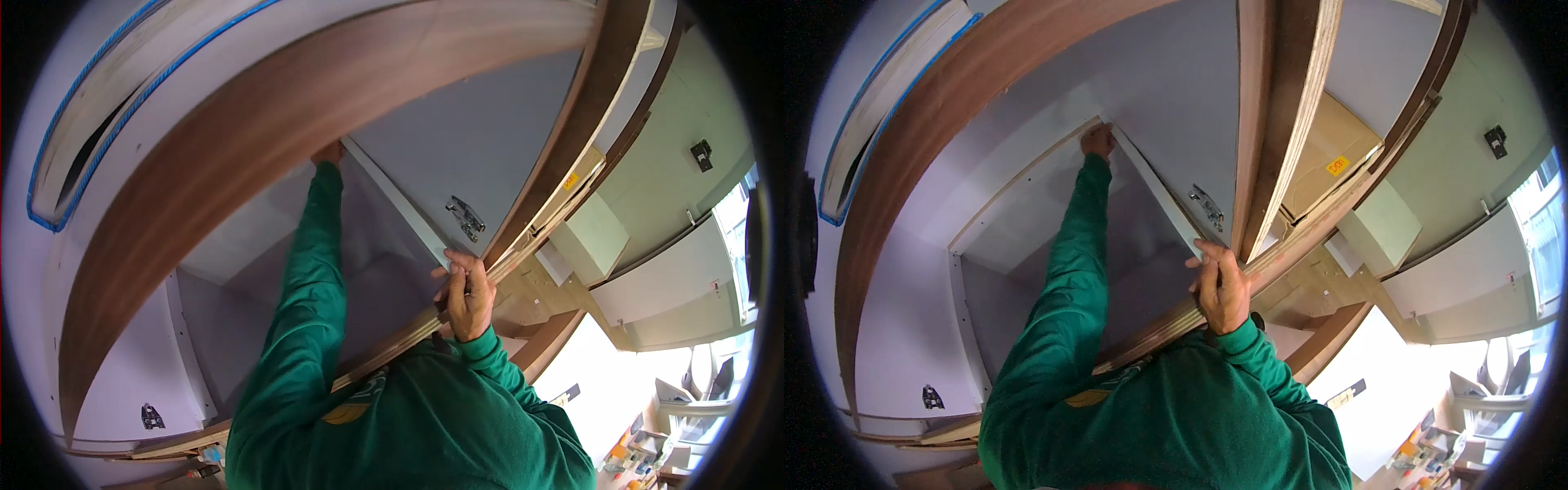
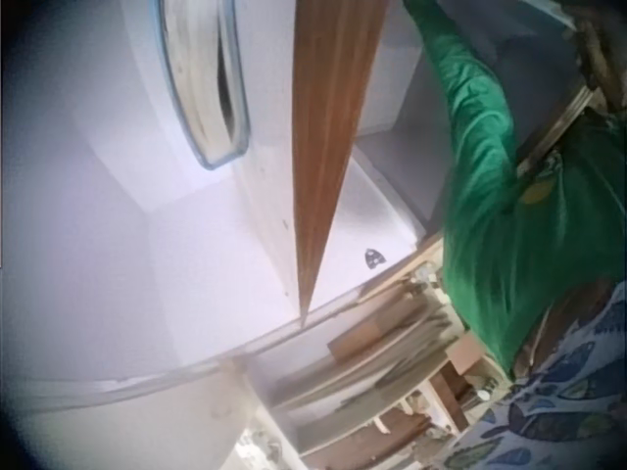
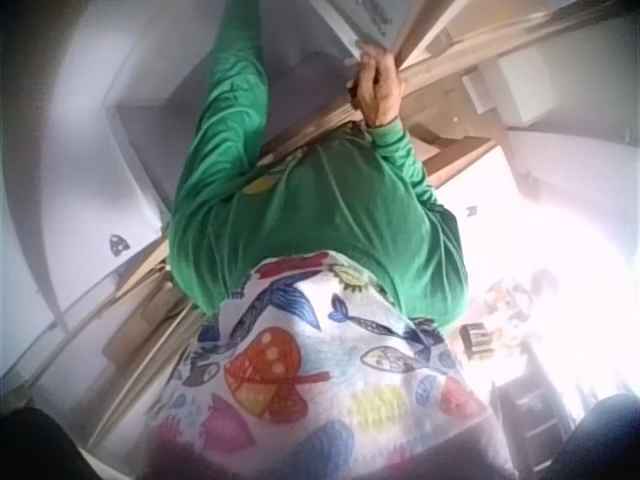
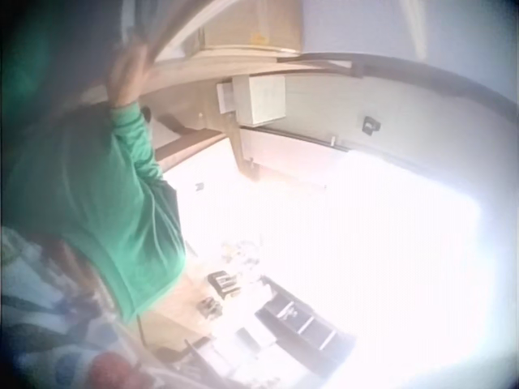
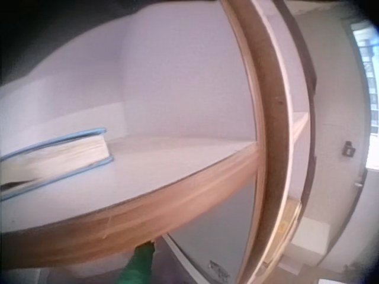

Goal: The person applies adhesive edging tape to the interior edges of a wooden cabinet unit using hands and a pair of scissors to trim the tape.

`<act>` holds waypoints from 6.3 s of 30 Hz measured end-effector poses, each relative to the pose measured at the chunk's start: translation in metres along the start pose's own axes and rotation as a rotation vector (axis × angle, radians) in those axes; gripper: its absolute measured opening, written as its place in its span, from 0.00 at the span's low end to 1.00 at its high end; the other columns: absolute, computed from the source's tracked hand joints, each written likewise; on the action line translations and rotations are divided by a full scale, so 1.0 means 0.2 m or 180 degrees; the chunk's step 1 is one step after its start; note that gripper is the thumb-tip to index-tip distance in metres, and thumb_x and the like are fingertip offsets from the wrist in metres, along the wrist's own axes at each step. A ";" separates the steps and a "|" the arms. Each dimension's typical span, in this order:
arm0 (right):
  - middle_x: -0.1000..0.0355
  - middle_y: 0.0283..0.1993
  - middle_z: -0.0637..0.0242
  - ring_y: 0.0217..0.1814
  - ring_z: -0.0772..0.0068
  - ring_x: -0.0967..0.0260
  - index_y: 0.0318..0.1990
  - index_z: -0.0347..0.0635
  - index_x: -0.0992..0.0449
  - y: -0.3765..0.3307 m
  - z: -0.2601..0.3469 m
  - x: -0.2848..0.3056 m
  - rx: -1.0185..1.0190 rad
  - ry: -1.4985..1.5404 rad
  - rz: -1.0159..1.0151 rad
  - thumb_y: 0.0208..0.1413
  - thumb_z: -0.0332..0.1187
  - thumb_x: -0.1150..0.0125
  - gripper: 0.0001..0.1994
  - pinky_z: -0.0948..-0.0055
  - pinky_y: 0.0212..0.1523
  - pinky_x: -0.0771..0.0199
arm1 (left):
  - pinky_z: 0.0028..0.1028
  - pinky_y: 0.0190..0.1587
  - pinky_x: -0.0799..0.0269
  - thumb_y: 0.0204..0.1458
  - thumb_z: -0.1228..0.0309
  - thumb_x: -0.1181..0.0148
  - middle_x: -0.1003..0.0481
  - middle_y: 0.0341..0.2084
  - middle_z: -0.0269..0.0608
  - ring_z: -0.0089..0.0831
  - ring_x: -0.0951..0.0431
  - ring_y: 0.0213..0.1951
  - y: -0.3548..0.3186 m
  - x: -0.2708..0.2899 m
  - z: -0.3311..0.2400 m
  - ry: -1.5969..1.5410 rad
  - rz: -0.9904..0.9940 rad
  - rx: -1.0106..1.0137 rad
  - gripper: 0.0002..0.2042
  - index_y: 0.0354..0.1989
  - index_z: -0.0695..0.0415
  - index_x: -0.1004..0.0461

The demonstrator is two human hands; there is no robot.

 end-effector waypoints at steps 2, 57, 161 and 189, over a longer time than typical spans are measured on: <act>0.23 0.34 0.56 0.21 0.78 0.29 0.50 0.36 0.26 0.00 0.00 0.01 -0.0175 0.0071 0.0003 0.67 0.23 0.55 0.10 0.78 0.23 0.29 | 0.24 0.16 0.41 0.49 0.77 0.32 0.30 0.18 0.36 0.24 0.34 0.16 -0.01 -0.01 -0.01 0.0315 -0.0057 -0.0127 0.07 0.25 0.61 0.26; 0.20 0.40 0.53 0.37 0.68 0.19 0.46 0.32 0.21 -0.02 -0.06 0.03 0.0515 -0.0334 -0.0237 0.60 0.20 0.41 0.08 0.73 0.36 0.18 | 0.25 0.33 0.24 0.53 0.72 0.34 0.27 0.31 0.36 0.23 0.26 0.29 -0.72 -0.05 -0.16 0.1560 0.1188 0.0348 0.11 0.41 0.60 0.29; 0.35 0.22 0.72 0.24 0.70 0.36 0.43 0.49 0.19 -0.06 -0.01 0.20 0.1870 -0.2242 -0.0203 0.45 0.27 0.29 0.15 0.69 0.28 0.40 | 0.30 0.33 0.24 0.46 0.79 0.33 0.23 0.31 0.34 0.34 0.22 0.34 -1.42 -0.14 -0.30 0.3248 0.2304 -0.4362 0.07 0.34 0.56 0.20; 0.42 0.18 0.76 0.20 0.75 0.37 0.42 0.54 0.18 -0.02 -0.07 0.21 0.2446 -0.2444 -0.0007 0.42 0.25 0.32 0.17 0.72 0.25 0.36 | 0.31 0.38 0.21 0.50 0.76 0.35 0.21 0.35 0.34 0.35 0.20 0.38 -1.36 -0.14 -0.33 0.3706 0.3101 -0.3898 0.07 0.37 0.53 0.18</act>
Point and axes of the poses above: each hand's wrist, its own y-axis towards the middle knuckle, its own x-axis out of the back of the hand, z = x × y, the point moved 5 cm from there along y, towards the middle knuckle
